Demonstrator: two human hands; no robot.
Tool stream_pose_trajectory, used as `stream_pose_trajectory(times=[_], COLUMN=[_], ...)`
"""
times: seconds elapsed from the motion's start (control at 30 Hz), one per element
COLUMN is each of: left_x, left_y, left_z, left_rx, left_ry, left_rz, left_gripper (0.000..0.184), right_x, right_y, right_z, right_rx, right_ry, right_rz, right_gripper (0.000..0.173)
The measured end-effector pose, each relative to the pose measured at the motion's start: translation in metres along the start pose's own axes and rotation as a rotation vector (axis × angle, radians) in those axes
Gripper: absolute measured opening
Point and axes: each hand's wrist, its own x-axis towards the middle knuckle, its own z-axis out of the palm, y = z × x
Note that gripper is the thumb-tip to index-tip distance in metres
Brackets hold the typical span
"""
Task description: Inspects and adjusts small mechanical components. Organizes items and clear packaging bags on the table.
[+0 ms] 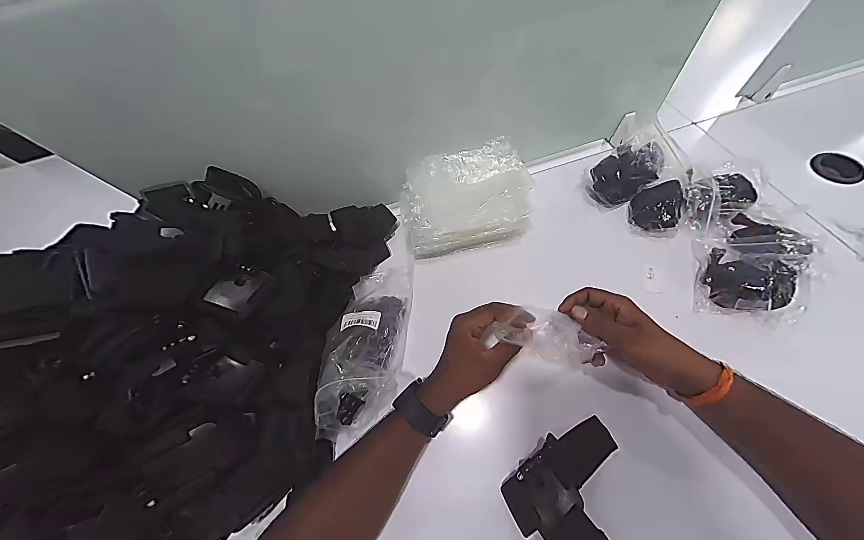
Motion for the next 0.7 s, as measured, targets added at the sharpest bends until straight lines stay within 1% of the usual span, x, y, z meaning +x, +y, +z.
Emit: stream_pose_trajectory(times=[0.03, 0.07, 0.13, 0.17, 0.2, 0.27, 0.33, 0.37, 0.4, 0.43, 0.5, 0.53, 0.57, 0.63, 0.7], left_x=[0.0, 0.001, 0.004, 0.006, 0.007, 0.007, 0.006, 0.005, 0.005, 0.004, 0.004, 0.005, 0.005, 0.008, 0.009], left_y=[0.003, 0.004, 0.007, 0.009, 0.01, 0.01, 0.009, 0.009, 0.009, 0.009, 0.009, 0.009, 0.008, 0.004, 0.0], left_z=[0.001, 0.001, 0.0, 0.0, 0.0, 0.001, 0.003, 0.004, 0.004, 0.004, 0.004, 0.004, 0.004, 0.002, 0.0], left_rx=[-0.024, -0.041, -0.06, -0.069, -0.079, -0.088, -0.084, -0.081, -0.085, -0.091, -0.101, -0.09, -0.07, -0.033, 0.044], left_ry=[0.066, 0.13, 0.228, 0.255, 0.265, 0.246, 0.206, 0.175, 0.141, 0.112, 0.09, 0.112, 0.161, 0.295, 0.385], left_rz=[-0.042, -0.084, -0.18, -0.222, -0.261, -0.306, -0.311, -0.311, -0.316, -0.319, -0.313, -0.303, -0.29, -0.276, -0.263], left_gripper=[0.011, 0.012, 0.023, 0.031, 0.038, 0.052, 0.061, 0.064, 0.067, 0.069, 0.07, 0.068, 0.066, 0.065, 0.068], right_x=[-0.001, -0.001, 0.0, 0.0, 0.0, 0.001, 0.0, -0.001, -0.002, -0.003, -0.003, -0.002, -0.001, 0.0, 0.002], right_y=[0.002, 0.005, 0.011, 0.012, 0.013, 0.015, 0.017, 0.017, 0.017, 0.017, 0.017, 0.018, 0.019, 0.017, 0.016], right_z=[-0.002, -0.004, -0.009, -0.01, -0.009, 0.0, 0.01, 0.012, 0.014, 0.014, 0.013, 0.011, 0.008, 0.004, 0.001], right_rx=[-0.111, -0.266, -0.552, -0.609, -0.589, -0.42, -0.277, -0.261, -0.269, -0.288, -0.322, -0.336, -0.355, -0.402, -0.462], right_ry=[-0.003, 0.04, 0.122, 0.114, 0.09, 0.038, 0.018, 0.0, -0.021, -0.043, -0.042, -0.027, -0.013, 0.047, 0.071], right_rz=[-0.087, -0.2, -0.39, -0.429, -0.436, -0.406, -0.388, -0.401, -0.419, -0.431, -0.447, -0.444, -0.438, -0.385, -0.286], right_gripper=[0.029, 0.037, 0.05, 0.056, 0.06, 0.068, 0.074, 0.075, 0.073, 0.066, 0.043, 0.035, 0.031, 0.03, 0.038])
